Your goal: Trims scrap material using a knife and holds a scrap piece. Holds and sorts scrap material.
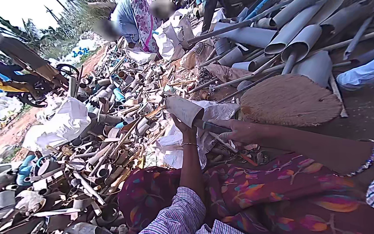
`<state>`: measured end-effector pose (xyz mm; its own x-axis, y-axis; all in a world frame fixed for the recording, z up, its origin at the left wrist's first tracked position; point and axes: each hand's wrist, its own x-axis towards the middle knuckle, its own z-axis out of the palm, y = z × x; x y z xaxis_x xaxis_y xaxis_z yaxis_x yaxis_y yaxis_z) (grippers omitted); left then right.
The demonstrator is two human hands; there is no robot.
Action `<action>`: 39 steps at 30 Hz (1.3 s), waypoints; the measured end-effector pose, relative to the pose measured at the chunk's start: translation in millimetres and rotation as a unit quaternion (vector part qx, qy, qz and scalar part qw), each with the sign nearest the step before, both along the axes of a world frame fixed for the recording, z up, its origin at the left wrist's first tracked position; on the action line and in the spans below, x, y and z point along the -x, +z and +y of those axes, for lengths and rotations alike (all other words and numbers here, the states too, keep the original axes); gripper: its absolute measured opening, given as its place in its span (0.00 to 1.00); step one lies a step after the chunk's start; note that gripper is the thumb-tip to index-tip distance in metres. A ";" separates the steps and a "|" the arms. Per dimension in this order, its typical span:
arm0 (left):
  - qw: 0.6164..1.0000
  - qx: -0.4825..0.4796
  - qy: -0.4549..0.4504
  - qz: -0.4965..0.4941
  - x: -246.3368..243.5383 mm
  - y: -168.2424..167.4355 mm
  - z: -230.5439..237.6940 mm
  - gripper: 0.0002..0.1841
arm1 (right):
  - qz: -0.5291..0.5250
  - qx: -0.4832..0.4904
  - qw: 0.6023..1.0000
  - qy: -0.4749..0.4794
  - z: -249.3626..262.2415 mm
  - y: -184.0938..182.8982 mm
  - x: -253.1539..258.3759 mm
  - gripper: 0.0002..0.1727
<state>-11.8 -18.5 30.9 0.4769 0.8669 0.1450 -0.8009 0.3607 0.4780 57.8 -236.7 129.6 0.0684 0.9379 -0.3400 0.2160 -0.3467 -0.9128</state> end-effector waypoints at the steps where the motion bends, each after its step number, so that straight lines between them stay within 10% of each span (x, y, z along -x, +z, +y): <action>1: 1.000 -0.008 -0.025 0.005 0.2 -3.0 -0.6 0.36 | -0.027 0.005 1.000 -0.002 0.5 -0.9 -1.9 0.36; 7: 0.995 0.007 -0.087 0.054 -4.4 -14.9 -13.4 0.36 | -0.519 0.129 0.844 0.046 5.1 3.6 -7.5 0.47; 13: 0.990 0.086 -0.108 0.006 -24.9 -8.5 -18.5 0.34 | -0.276 0.096 0.956 0.032 -2.4 11.9 -5.6 0.37; 22: 0.987 0.160 -0.002 -0.013 -37.0 -11.6 -2.2 0.31 | -0.420 0.167 0.891 0.046 -47.8 56.7 -24.5 0.35; 29: 0.994 -0.015 0.048 0.094 -60.8 -5.6 -14.1 0.24 | -0.486 0.094 0.809 -0.316 -139.8 86.0 -54.6 0.35; 35: 0.961 -0.125 -0.084 0.232 -116.9 19.9 -111.9 0.50 | -0.478 -0.047 0.700 -0.528 -177.9 84.5 -56.3 0.37; 39: 0.863 -0.380 -0.067 0.325 -166.7 -46.1 -136.0 0.59 | -0.464 -0.055 0.715 -0.519 -188.8 67.7 -62.1 0.37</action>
<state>154.9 -154.5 -15.2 0.7601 0.5702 0.3118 -0.2499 -0.1863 0.9502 119.8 -425.5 197.3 0.8965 0.2347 0.3758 0.4246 -0.6976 -0.5771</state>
